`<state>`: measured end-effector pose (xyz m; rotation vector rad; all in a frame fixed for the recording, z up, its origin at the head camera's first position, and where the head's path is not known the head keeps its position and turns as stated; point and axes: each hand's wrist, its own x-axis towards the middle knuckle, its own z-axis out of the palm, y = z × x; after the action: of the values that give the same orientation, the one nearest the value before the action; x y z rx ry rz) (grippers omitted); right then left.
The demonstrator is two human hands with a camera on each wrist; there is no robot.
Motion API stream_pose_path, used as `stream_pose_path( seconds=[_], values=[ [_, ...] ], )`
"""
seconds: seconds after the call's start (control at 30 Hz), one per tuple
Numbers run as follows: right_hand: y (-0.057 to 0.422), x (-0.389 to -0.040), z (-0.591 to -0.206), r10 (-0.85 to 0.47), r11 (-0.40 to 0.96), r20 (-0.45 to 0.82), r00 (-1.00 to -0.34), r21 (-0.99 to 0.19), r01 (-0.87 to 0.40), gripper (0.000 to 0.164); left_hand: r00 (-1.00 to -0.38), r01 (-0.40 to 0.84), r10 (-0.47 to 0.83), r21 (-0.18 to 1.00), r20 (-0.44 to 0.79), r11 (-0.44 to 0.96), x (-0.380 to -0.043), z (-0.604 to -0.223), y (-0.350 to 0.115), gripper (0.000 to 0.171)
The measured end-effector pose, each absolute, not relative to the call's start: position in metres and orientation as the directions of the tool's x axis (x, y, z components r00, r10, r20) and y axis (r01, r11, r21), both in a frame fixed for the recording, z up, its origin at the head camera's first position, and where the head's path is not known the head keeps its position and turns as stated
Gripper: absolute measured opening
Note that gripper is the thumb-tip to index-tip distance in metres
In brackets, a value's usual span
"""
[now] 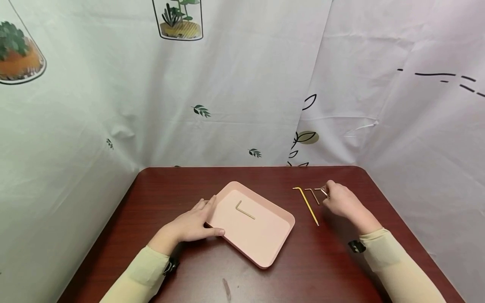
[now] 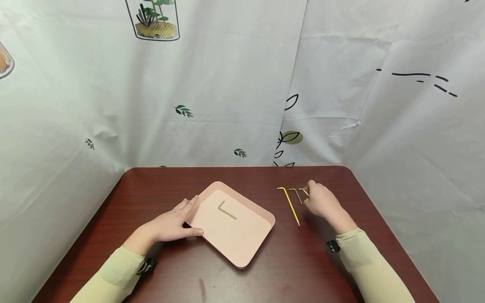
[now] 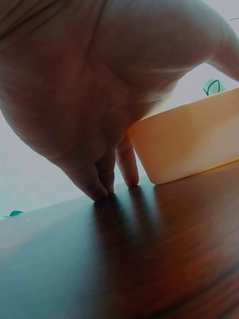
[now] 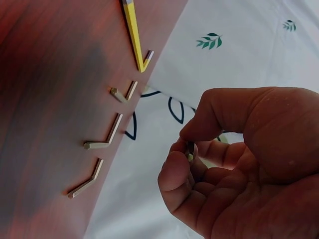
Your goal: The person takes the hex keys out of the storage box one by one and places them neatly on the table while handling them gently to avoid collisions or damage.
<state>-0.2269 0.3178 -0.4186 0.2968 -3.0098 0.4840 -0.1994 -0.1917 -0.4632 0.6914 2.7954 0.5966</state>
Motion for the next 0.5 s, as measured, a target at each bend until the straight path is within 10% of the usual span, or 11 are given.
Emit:
stream_pose_path(
  seconds=[0.5],
  values=[
    [0.33, -0.232, -0.418, -0.148, 0.938, 0.079, -0.986, -0.305, -0.166, 0.028, -0.87, 0.396, 0.481, 0.433, -0.104, 0.81, -0.199, -0.463, -0.192, 0.127]
  ],
)
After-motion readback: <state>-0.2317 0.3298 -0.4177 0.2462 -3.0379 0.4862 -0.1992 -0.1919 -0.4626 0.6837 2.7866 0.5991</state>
